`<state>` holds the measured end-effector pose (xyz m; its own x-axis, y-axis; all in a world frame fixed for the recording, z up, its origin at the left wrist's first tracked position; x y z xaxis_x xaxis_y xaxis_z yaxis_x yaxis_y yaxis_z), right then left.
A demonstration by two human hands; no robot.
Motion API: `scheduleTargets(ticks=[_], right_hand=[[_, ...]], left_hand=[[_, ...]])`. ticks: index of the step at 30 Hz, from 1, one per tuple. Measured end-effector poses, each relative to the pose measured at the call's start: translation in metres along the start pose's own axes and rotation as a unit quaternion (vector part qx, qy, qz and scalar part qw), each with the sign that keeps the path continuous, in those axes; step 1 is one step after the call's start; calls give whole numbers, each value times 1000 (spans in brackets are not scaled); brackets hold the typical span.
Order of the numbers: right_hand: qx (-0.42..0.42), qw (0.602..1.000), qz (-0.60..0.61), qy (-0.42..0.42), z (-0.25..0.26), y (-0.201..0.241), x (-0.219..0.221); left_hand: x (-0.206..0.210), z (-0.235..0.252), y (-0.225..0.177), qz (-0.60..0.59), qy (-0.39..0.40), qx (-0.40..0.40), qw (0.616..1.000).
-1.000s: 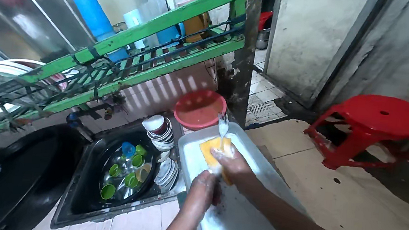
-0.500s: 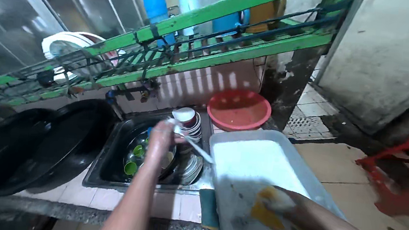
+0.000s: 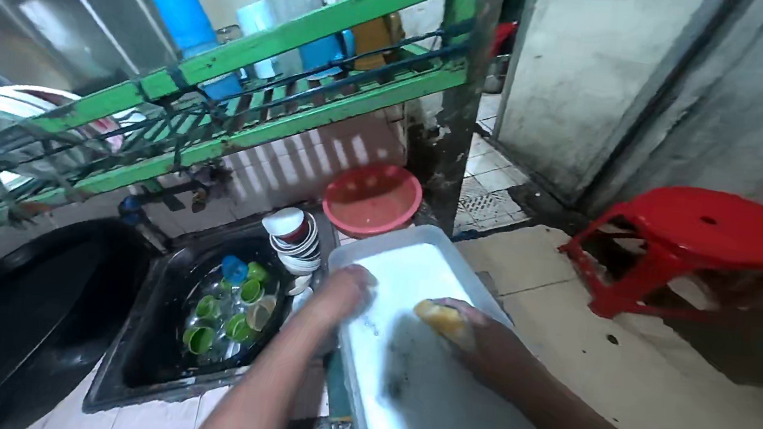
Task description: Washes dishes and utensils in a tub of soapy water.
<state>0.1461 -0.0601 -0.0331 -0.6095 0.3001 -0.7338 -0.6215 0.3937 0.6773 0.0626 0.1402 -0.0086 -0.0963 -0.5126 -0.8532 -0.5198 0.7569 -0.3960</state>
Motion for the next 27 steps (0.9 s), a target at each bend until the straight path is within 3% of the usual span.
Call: scheduleTargets(ticks=[2,4,6,9,11,14,19,23,27], right_hand=[[-26,999,-2,-32,-2,5,-2],[-16,1000,-2,-17,-1,7,-2],[4,1000,8,10,-1,10,-4],[-16,1000,1,-17,0,9,-1],[-41,998,7,-48,0,7,-1],[-66,993,27,-99,-1,1,0],[-45,989,70,-122,-3,4,-7],[-12,974,162,-157,-6,-1,-16],[16,964,201,-175,-9,-2,-26]], left_hand=[[55,21,-11,29,91,-65,993],[83,26,-6,41,81,-171,981],[101,22,-17,62,78,-210,973],[124,17,-50,97,63,-125,985],[130,16,-64,48,11,-53,997],[134,8,-74,-10,-32,-28,999],[138,-7,-94,-28,-9,32,999],[135,0,-93,-74,-18,41,996],[128,18,-74,4,33,-12,999]])
Point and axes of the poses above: each hand's wrist, its own z-axis towards the middle knuckle, its own x-axis out of the palm, y = z × x, the point moved 8 cm from there along z, towards the middle knuckle, and after that the axes turned 4 degrees about -x, right-handed, at the moved point
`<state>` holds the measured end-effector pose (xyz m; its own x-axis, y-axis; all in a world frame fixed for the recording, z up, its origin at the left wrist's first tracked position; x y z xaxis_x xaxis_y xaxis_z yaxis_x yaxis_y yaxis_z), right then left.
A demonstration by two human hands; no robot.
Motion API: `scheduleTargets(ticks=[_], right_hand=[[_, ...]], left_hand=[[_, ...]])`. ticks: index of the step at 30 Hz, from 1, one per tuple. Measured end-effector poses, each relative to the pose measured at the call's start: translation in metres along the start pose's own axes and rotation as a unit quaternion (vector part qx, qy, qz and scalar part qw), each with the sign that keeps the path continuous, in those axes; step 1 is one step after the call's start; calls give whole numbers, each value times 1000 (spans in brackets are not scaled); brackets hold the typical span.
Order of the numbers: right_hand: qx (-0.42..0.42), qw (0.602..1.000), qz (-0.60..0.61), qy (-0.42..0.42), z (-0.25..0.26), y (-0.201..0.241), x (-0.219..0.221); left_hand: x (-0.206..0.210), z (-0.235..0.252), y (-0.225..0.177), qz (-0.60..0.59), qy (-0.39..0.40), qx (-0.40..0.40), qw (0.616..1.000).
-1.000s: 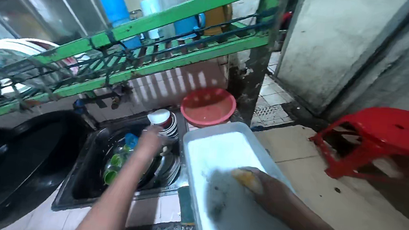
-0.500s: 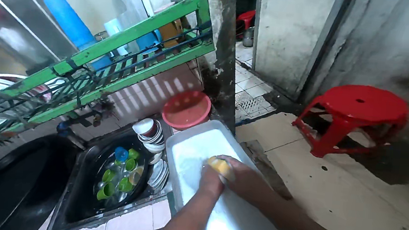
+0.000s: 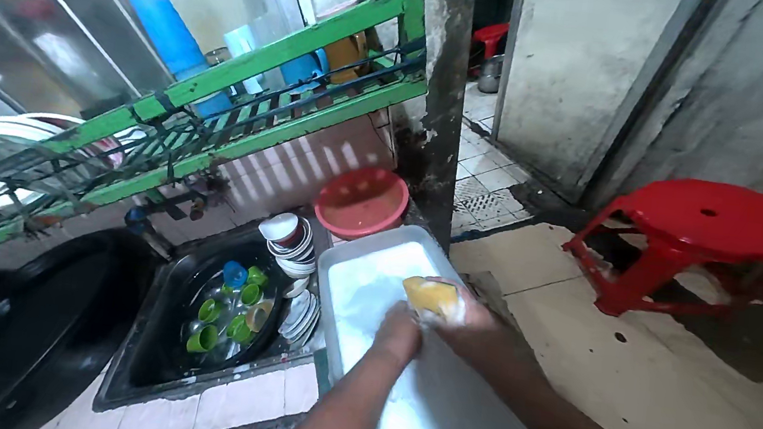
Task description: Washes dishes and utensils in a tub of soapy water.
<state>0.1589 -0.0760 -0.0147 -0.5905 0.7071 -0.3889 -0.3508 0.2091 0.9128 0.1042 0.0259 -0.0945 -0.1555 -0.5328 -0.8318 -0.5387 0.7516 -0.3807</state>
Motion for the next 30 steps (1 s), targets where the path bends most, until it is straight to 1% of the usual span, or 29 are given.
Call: scheduleTargets(ticks=[2,4,6,7,9,10,11,12,14,15,16,17,18,19,20,21,22,23,24,25,26,27,28,29,30], right_hand=[[35,999,8,18,1,-2,-1],[57,997,12,46,3,-8,2],[45,998,16,43,4,-12,4],[42,998,17,38,5,-14,4],[67,996,45,40,8,-17,2],[96,991,76,45,9,-20,2],[136,982,121,55,10,-23,3],[171,967,180,60,10,-23,3],[231,926,292,53,9,-21,3],[266,903,336,42,10,-23,6],[280,887,366,33,14,-26,8],[272,886,375,30,21,-28,9],[260,893,367,26,28,-29,10],[250,904,346,21,33,-29,9],[248,917,313,18,37,-28,9],[249,927,281,18,39,-25,11],[245,935,255,24,39,-20,15],[236,942,236,40,38,-15,22],[224,947,220,68,37,-10,31],[207,951,206,98,38,-7,40],[197,953,191,127,38,-6,50],[191,954,180,146,37,-6,55],[192,954,175,149,38,-6,57],[197,955,173,137,38,-6,55],[201,958,171,110,38,-5,47]], left_hand=[[-2,8,18,17,25,-53,998],[-9,9,35,-20,-1,-74,997],[-30,5,38,-111,-43,-86,989],[-41,4,41,-173,-61,-98,978],[-62,-4,43,-277,-79,-121,950],[-71,-11,43,-284,-88,-122,947],[-79,-19,41,-245,-97,-112,958],[-85,-30,36,-181,-108,-91,973],[-88,-57,18,-22,-121,-42,992],[-87,-70,9,52,-127,-16,990],[-84,-82,1,105,-140,16,984],[-80,-91,-4,135,-164,51,976],[-77,-98,-5,134,-198,83,967],[-73,-102,-1,100,-221,94,966],[-70,-100,7,34,-201,68,977],[-67,-94,15,-53,-144,15,988],[-66,-88,23,-164,-103,-30,981],[-65,-83,28,-280,-94,-60,954],[-65,-80,31,-394,-88,-81,911],[-65,-77,33,-496,-81,-106,858],[-65,-74,33,-560,-69,-130,815],[-64,-71,34,-593,-61,-152,788],[-62,-67,37,-600,-62,-171,779],[-61,-61,43,-576,-75,-181,793],[-61,-53,49,-514,-83,-183,834]])
Point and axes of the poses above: each hand's wrist, its own z-axis towards the middle knuckle, its own x-axis out of the palm, y = z × x, the point moved 8 cm from there along z, towards the middle knuckle, and after that the axes turned 4 degrees about -x, right-handed, at the moved point
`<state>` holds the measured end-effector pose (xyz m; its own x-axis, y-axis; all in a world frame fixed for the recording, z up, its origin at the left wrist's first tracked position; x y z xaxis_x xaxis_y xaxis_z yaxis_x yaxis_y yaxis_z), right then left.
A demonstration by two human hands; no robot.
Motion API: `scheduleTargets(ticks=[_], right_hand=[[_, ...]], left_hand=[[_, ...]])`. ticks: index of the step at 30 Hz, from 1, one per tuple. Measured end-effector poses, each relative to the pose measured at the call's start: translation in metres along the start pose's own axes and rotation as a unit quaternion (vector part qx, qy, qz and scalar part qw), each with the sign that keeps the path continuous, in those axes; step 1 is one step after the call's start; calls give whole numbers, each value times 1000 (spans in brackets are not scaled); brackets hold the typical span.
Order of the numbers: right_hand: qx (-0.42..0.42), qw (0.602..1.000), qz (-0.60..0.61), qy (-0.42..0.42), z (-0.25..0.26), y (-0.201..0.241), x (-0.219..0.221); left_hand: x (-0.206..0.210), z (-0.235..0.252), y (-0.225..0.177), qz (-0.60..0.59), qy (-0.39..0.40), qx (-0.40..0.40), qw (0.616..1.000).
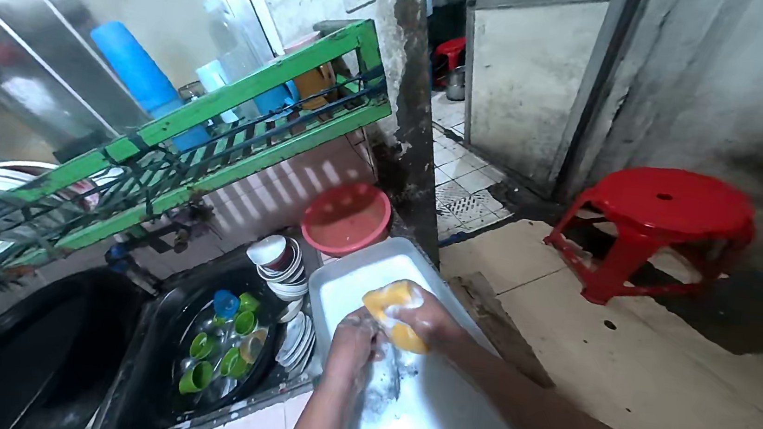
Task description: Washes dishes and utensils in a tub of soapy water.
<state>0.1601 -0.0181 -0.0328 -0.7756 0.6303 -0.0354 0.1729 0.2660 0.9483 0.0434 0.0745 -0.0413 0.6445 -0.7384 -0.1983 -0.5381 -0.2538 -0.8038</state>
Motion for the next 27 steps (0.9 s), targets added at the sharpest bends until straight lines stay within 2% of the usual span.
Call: scheduleTargets(ticks=[2,4,6,8,13,17,20,22,25,26,27], right_hand=[[-26,997,5,-79,-5,5,-18],[-67,988,15,-141,-5,4,-34],[-81,982,32,-166,-2,3,-41],[-71,984,29,-159,-2,5,-40],[-91,991,-25,-98,0,5,-28],[-85,993,-4,-87,0,5,-27],[-39,991,82,-97,3,-4,-27],[-12,984,154,-91,8,-12,-24],[-9,974,226,-28,9,-13,-12],[-11,974,227,-15,9,-12,-11],[-14,977,213,-22,8,-9,-12]], left_hand=[[-1,25,2,207,-12,33,978],[7,45,9,433,-15,29,901],[23,51,16,535,-4,10,845],[43,54,20,559,-9,15,829],[81,52,17,568,-32,121,813],[54,61,13,468,-13,65,881],[27,59,-4,415,-23,40,909],[19,43,-23,446,-47,83,890],[26,1,-45,545,-78,207,809],[28,-12,-46,542,-87,252,797],[27,-20,-46,507,-96,283,809]])
Point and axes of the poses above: each hand's wrist, its own z-axis towards the middle knuckle, its own x-axis out of the palm, y = z × x, the point moved 8 cm from there along z, towards the middle knuckle, and after that the axes turned 4 degrees about -x, right-handed, at the moved point
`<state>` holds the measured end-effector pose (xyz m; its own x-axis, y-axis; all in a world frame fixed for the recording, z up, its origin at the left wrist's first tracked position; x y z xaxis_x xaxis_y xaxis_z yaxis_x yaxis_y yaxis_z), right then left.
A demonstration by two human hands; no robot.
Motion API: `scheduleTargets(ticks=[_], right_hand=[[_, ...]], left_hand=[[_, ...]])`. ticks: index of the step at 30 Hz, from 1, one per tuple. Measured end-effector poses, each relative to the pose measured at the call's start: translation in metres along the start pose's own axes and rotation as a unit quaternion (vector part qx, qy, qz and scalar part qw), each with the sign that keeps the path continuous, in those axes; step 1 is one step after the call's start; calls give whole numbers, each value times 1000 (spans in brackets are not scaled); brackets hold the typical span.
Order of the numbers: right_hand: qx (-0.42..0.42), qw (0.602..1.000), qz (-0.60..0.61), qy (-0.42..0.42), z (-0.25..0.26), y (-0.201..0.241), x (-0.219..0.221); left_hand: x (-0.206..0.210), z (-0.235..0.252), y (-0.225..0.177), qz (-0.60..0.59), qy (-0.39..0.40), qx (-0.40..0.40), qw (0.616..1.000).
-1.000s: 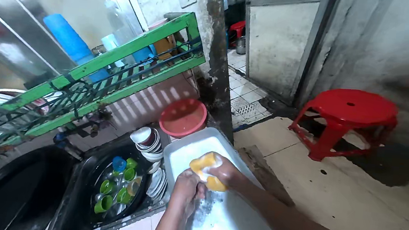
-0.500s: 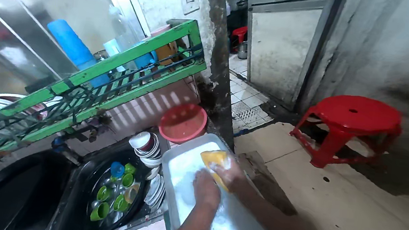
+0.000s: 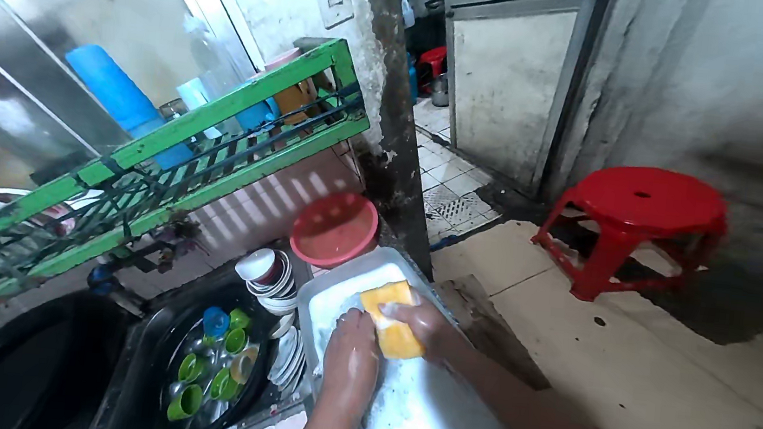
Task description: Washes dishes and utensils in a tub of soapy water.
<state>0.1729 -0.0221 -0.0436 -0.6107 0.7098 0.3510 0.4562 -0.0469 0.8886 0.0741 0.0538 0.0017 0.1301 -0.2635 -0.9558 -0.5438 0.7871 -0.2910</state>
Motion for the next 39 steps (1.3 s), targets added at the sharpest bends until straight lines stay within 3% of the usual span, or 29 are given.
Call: scheduleTargets(ticks=[2,4,6,9,14,18,23,25,28,30,33,34,36,38,39], right_hand=[[-10,997,-58,-43,0,6,-6],[-14,992,-115,-46,2,5,-5],[-5,984,-177,18,5,-4,4],[12,959,-273,79,9,-8,11],[-24,948,-318,-12,0,14,3],[-19,932,-353,85,-11,1,22],[-51,927,-371,9,-3,9,7],[-85,909,-403,69,-11,5,22],[-69,885,-438,144,-22,2,37],[-63,897,-429,85,-11,6,24],[-101,946,-305,-38,5,11,-3],[-88,968,-233,-39,6,9,-5],[-54,986,-155,39,0,1,8],[-51,975,-185,108,-9,3,24],[-64,974,-196,91,-10,8,23]], left_hand=[[2,-6,13,-153,10,-65,986],[16,-8,27,-357,74,-172,915],[25,-14,29,-466,114,-224,848],[28,-18,29,-475,83,-220,848],[26,-28,24,-468,48,-216,856],[16,-23,27,-460,21,-215,861],[25,-39,22,-482,39,-211,850],[25,-37,27,-488,25,-216,845],[26,-40,31,-477,33,-224,849],[29,-48,30,-494,52,-233,836],[34,-58,29,-575,60,-270,770],[33,-59,28,-593,62,-272,756],[32,-60,24,-623,69,-258,735],[32,-61,18,-646,84,-232,723],[34,-61,16,-649,93,-219,723]])
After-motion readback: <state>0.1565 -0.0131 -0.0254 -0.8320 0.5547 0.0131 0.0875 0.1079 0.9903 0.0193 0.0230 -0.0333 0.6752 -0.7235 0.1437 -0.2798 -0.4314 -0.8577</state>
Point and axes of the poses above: each hand's wrist, its own z-axis towards the middle knuckle, its own x-axis out of the palm, y = z × x, the point moved 8 cm from there along z, towards the middle knuckle, and after that the axes turned 4 degrees about -x, right-handed, at the moved point
